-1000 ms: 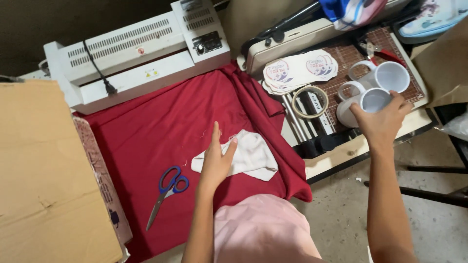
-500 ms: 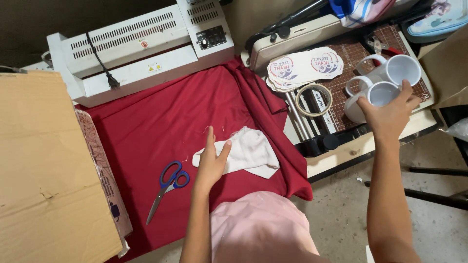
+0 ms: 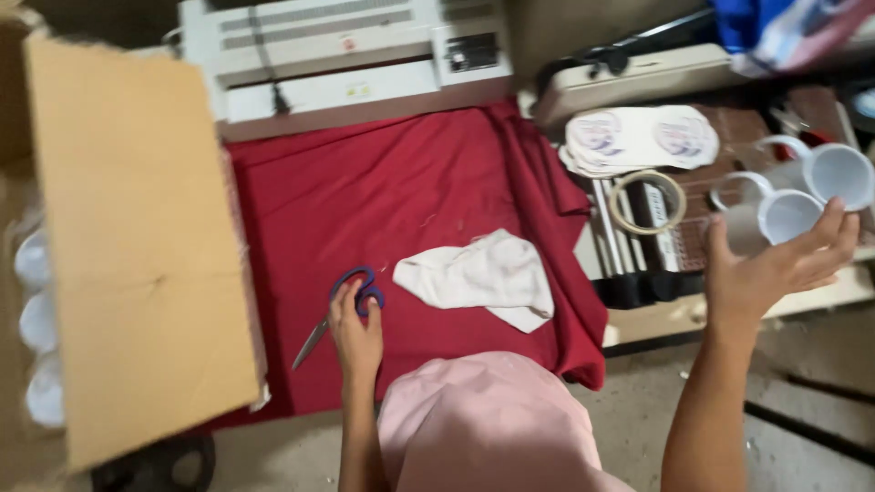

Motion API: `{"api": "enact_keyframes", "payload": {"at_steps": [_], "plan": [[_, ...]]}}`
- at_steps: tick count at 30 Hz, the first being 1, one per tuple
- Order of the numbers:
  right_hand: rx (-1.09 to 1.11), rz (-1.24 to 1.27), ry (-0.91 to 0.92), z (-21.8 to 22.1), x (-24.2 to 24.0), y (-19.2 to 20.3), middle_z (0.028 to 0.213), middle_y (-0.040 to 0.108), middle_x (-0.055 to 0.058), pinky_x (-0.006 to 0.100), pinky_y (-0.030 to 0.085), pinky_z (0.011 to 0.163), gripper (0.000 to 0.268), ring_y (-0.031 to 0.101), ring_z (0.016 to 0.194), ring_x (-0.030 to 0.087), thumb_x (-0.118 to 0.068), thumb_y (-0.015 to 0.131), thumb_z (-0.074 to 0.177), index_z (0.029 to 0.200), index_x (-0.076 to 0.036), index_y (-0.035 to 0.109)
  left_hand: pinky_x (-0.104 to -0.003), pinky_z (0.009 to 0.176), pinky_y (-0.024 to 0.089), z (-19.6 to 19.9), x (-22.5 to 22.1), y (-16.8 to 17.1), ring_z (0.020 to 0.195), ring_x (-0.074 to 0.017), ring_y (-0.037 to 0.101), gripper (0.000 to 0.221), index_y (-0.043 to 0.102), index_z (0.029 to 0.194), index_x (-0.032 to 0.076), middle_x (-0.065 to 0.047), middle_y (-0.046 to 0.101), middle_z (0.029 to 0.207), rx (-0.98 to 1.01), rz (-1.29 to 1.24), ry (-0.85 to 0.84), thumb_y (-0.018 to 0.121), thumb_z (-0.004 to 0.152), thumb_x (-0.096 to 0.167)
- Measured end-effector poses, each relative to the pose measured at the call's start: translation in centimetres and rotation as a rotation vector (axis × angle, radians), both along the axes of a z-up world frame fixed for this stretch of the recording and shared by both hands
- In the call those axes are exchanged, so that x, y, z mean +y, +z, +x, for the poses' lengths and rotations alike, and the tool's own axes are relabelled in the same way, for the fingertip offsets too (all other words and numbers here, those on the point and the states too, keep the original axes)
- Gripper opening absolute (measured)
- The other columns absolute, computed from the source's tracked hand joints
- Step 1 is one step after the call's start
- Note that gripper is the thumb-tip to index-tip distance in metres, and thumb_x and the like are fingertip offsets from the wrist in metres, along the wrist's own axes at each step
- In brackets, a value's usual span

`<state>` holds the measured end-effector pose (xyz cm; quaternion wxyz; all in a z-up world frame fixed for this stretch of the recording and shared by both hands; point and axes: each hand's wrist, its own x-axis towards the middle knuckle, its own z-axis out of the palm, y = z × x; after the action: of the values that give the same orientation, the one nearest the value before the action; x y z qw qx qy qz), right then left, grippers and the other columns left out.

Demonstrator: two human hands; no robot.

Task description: The person is preparing ceramic mugs for printing by cleaning them with a cloth and attaching a sublimation design using tape and scissors.

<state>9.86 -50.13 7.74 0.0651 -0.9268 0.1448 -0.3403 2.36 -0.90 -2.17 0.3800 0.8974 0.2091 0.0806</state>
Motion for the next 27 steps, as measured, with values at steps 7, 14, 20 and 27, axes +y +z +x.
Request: {"api": "enact_keyframes", "payload": {"at_steps": [7, 14, 20, 27], "plan": [[-0.142, 0.285, 0.421, -0.3, 10.8, -3.4, 0.163, 0.029, 0.023, 0.05, 0.025, 0.132, 0.093, 0.034, 0.154, 0.039, -0.017, 0.082, 0.097, 0.165, -0.002, 0.021, -0.06, 0.109, 0.032, -3.6, 2.9, -6.4, 0.136, -0.0457, 0.04, 0.065, 0.05, 0.144, 0.011, -0.02, 0.049, 0.146, 0.172, 0.41, 0.182, 0.074, 0.087, 0.028], [0.008, 0.375, 0.798, -3.9, 22.4, -1.2, 0.151, 0.047, 0.026, 0.055, 0.031, 0.124, 0.072, 0.04, 0.147, 0.045, -0.01, 0.082, 0.088, 0.148, 0.001, 0.046, -0.053, 0.095, 0.044, -4.6, 2.6, -7.5, 0.116, -0.0346, 0.056, 0.043, 0.057, 0.135, 0.011, -0.014, 0.061, 0.121, 0.136, 0.4, 0.219, 0.064, 0.095, 0.022], [0.146, 0.415, 1.084, -4.1, 27.3, -1.0, 0.131, 0.059, 0.02, 0.048, 0.045, 0.11, 0.044, 0.054, 0.128, 0.04, -0.007, 0.075, 0.089, 0.129, -0.001, 0.057, -0.048, 0.089, 0.051, -3.3, -0.3, -12.7, 0.099, -0.0342, 0.065, 0.021, 0.068, 0.118, 0.005, -0.018, 0.068, 0.105, 0.072, 0.319, -0.095, 0.053, 0.104, 0.012], [0.735, 0.308, 1.379, -1.5, 29.4, -11.8, 0.109, 0.067, 0.016, 0.045, 0.052, 0.091, 0.036, 0.063, 0.105, 0.038, -0.002, 0.068, 0.079, 0.114, -0.01, 0.067, -0.052, 0.087, 0.05, -4.5, -2.4, -1.9, 0.1, -0.0391, 0.065, 0.03, 0.068, 0.119, 0.004, -0.017, 0.072, 0.108, -0.237, 0.139, -0.2, 0.058, 0.091, 0.005]]}}
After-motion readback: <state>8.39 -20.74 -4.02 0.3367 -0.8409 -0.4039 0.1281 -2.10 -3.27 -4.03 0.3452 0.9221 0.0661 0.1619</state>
